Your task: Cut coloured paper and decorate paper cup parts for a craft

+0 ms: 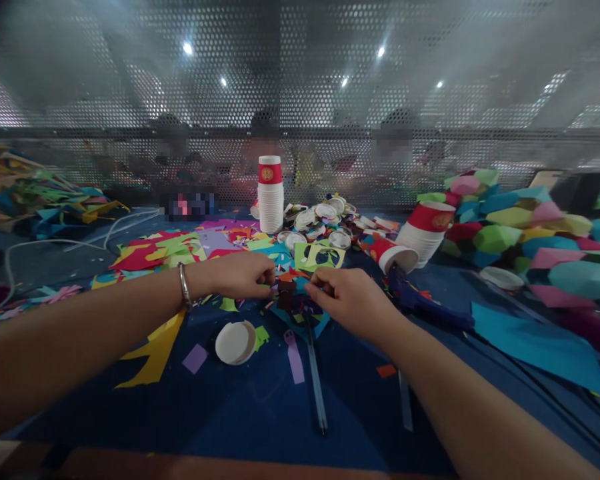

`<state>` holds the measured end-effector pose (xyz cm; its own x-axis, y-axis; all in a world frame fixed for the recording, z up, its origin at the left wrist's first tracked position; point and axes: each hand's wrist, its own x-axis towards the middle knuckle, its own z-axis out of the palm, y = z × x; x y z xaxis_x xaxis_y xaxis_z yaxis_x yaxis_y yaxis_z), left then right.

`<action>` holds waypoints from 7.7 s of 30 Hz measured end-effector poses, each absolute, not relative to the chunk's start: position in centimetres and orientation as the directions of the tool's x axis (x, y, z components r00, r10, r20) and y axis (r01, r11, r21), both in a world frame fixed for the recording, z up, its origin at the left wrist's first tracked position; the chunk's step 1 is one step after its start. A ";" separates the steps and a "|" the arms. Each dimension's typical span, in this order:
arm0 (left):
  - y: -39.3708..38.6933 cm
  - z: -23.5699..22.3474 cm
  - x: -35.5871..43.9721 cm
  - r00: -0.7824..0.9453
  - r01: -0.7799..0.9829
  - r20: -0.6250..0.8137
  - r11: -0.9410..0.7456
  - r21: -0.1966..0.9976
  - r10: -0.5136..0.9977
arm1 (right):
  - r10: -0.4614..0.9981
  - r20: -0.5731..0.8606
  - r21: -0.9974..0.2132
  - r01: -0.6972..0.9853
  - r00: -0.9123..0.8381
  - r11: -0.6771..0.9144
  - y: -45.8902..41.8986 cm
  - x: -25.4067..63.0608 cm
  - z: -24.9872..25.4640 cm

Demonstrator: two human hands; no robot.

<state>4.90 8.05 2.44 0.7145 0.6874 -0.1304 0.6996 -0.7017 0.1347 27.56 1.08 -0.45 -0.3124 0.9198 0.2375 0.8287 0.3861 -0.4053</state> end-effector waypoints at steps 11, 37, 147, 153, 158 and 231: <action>8.0 2.3 2.7 0.667 0.731 0.042 -0.664 0.160 0.744 | 0.913 0.246 -0.417 0.814 -0.326 0.403 1.2 27.6 -0.5; 5.0 1.2 -1.9 0.252 0.108 0.251 -0.285 0.952 0.935 | 0.864 0.503 -0.441 0.849 -0.034 0.291 1.3 30.1 1.2; 1.6 -0.4 2.4 0.542 -0.189 -0.075 0.208 0.960 0.837 | 0.927 0.182 -0.820 0.470 -0.327 0.327 -1.7 23.7 0.8; 1.3 -0.5 2.5 0.545 -0.229 -0.033 0.187 0.955 0.838 | 0.934 0.199 -0.785 0.522 -0.297 0.334 -1.7 23.7 0.7; 1.2 -0.4 2.5 0.525 -0.231 -0.067 0.218 0.948 0.848 | 0.933 0.170 -0.797 0.512 -0.316 0.319 -1.7 23.7 0.5; 1.6 1.5 -0.8 0.754 0.477 0.370 -0.840 0.259 0.542 | 0.995 0.078 -0.027 0.997 -0.064 0.066 1.7 28.3 -0.9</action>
<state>-0.81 1.65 1.46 0.7544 0.5420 0.3703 0.4766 -0.8402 0.2587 28.26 1.67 -0.93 -0.0641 0.9949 0.0778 0.9974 0.0664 -0.0273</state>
